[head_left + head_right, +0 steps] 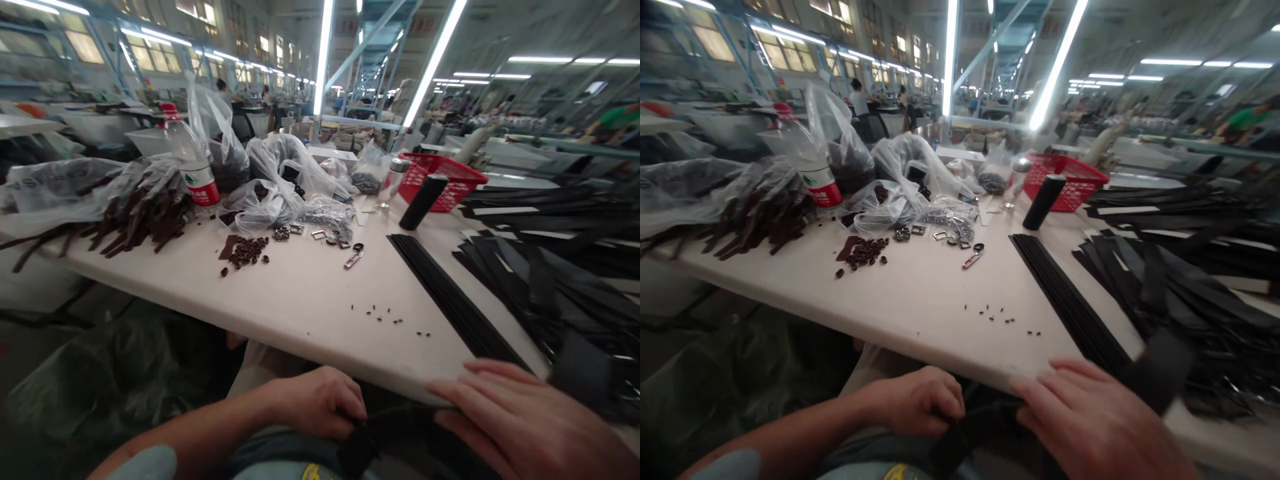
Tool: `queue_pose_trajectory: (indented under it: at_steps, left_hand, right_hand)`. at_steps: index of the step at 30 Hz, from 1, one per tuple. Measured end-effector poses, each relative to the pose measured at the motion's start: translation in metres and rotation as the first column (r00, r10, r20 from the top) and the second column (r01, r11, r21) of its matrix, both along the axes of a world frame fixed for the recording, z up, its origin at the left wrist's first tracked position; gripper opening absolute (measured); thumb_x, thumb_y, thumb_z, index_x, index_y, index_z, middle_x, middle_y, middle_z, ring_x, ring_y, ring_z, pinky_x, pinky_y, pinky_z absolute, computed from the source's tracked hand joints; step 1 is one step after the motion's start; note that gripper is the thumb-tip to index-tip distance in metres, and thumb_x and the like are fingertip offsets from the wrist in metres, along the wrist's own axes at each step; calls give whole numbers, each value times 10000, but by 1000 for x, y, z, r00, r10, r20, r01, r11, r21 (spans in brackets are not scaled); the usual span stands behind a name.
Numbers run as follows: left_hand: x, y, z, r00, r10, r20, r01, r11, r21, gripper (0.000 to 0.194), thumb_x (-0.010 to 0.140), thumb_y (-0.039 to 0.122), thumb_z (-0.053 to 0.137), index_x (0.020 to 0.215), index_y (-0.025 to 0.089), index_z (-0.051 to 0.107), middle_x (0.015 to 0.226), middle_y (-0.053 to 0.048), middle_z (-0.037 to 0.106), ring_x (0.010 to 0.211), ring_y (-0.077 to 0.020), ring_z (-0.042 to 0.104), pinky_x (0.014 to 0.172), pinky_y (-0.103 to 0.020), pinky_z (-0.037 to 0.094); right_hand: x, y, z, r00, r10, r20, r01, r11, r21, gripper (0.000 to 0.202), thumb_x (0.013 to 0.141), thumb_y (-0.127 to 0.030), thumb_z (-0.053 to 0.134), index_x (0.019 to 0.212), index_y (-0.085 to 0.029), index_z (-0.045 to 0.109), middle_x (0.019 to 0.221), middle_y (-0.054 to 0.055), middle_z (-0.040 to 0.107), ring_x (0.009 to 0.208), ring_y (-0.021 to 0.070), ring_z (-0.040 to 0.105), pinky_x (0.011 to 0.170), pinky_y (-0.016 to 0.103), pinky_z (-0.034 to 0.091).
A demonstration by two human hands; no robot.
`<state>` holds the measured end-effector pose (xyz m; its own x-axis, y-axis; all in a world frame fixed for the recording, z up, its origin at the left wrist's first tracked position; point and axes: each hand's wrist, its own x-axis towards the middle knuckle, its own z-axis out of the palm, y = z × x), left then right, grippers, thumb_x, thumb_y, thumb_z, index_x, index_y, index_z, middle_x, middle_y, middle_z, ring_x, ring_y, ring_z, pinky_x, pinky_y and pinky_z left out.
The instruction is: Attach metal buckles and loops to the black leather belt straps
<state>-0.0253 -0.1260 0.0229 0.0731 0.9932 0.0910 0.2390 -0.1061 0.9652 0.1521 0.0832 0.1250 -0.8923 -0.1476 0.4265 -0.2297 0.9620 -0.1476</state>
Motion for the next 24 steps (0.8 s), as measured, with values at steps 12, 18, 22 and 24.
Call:
queue_pose_trajectory:
  at_steps: [12, 18, 22, 24]
  left_hand:
    - [15, 32, 15, 738, 485, 469, -377, 873, -309, 257, 735, 401, 745, 785, 149, 745, 743, -21, 629, 685, -138, 515, 655, -234, 425]
    - [30, 41, 14, 744, 498, 446, -387, 865, -320, 253, 715, 405, 753, 708, 154, 719, 716, -21, 612, 643, -130, 511, 594, -222, 440]
    - [37, 40, 8, 752, 502, 428, -392, 862, -323, 280, 724, 418, 755, 654, 154, 689, 647, -4, 592, 610, -126, 524, 604, -233, 442]
    - [40, 39, 2, 756, 510, 411, -395, 856, -334, 289, 751, 429, 745, 691, 150, 698, 614, 4, 585, 589, -122, 520, 613, -240, 431]
  right_hand:
    - [-14, -31, -54, 899, -213, 382, 416, 687, -596, 239, 903, -350, 620, 1076, -196, 682, 1016, 71, 735, 906, 223, 693, 813, 325, 540]
    - [-21, -61, -90, 958, -82, 276, 287, 247, -925, 422, 881, -484, 642, 1158, -169, 681, 1042, 77, 716, 915, 222, 654, 831, 326, 533]
    - [-21, -71, -103, 970, -71, 231, 230, -14, -973, 567, 841, -534, 678, 1275, -174, 628, 1083, 84, 696, 835, 185, 637, 748, 290, 534]
    - [-20, -75, -105, 972, -65, 225, 218, -100, -971, 568, 847, -546, 663, 1283, -182, 629, 1080, 85, 695, 755, 154, 612, 671, 264, 522]
